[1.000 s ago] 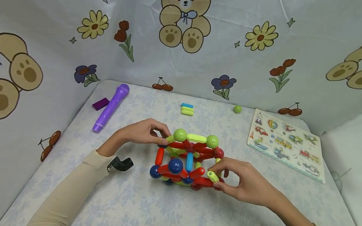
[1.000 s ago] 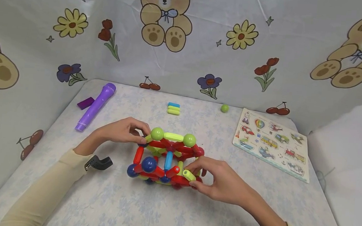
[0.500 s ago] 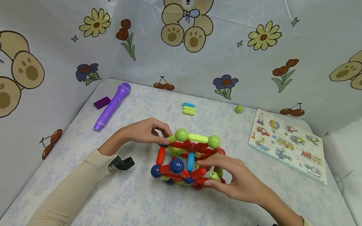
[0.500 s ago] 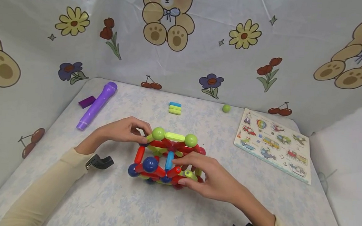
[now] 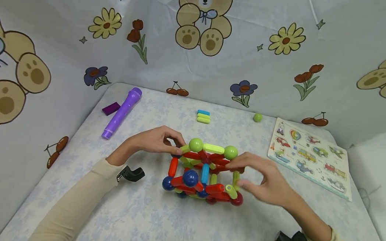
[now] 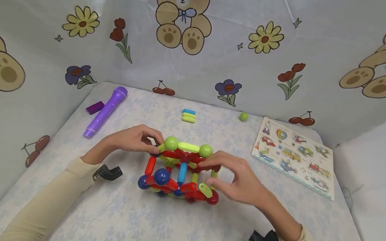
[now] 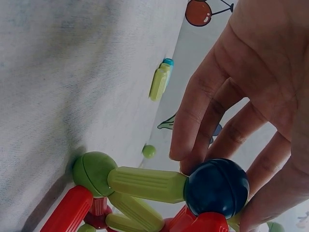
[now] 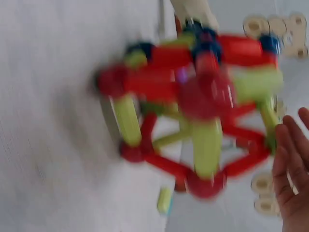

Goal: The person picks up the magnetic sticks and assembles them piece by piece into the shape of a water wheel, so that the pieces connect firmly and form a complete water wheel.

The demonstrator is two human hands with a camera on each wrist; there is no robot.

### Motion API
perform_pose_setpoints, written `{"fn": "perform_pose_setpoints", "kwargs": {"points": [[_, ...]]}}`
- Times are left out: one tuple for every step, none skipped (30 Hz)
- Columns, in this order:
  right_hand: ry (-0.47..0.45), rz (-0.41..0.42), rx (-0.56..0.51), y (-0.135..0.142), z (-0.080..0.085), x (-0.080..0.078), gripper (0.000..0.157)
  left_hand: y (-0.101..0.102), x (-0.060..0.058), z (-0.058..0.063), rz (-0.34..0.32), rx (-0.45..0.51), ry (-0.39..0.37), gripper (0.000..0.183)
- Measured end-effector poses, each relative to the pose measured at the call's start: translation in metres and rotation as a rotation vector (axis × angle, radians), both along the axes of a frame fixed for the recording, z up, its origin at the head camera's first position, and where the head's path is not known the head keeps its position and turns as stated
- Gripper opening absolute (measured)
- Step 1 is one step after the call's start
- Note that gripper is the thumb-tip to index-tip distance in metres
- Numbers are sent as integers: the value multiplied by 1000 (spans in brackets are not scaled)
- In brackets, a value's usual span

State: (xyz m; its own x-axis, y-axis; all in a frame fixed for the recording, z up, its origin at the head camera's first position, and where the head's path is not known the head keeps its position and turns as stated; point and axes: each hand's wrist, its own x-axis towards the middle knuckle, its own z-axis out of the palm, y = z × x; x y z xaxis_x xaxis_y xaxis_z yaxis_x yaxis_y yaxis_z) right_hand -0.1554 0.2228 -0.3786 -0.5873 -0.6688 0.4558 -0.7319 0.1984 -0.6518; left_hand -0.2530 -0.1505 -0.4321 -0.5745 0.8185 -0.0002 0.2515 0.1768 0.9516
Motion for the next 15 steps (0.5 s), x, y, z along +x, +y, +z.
{"fn": "perform_pose_setpoints", "kwargs": {"points": [[20,-29,-37,6,2,-11,27,0,0,0,2,0,-1,17],[29,-77,-61,13,4,-22,24,0,0,0,3,0,1,17],[31,-138,-77,20,5,-35,22,0,0,-1,4,0,1,17],[26,-210,-82,28,6,-47,21,0,0,-1,5,0,1,17],[18,-278,-77,36,6,-61,21,0,0,-1,4,0,3,17],[16,-353,-60,44,5,-75,22,0,0,-1,2,1,3,17],[9,-422,-42,51,1,-89,21,-1,0,-1,1,2,5,17],[3,-490,-9,58,-3,-104,21,-1,0,-1,1,1,7,17],[-2,-547,27,64,-8,-118,22,-1,0,-1,2,0,7,17],[-7,-592,76,70,-14,-131,25,-1,0,-1,1,0,7,18],[-10,-626,129,76,-21,-143,28,-2,0,0,1,-2,5,18],[-17,-654,187,82,-28,-155,30,-2,0,0,2,-3,4,18],[-27,-670,235,87,-34,-165,33,-2,0,0,2,-4,2,18],[-36,-680,285,91,-40,-174,35,-2,0,0,4,-6,-1,18],[-53,-683,330,95,-46,-182,37,-2,0,0,3,-6,-3,19]]}}
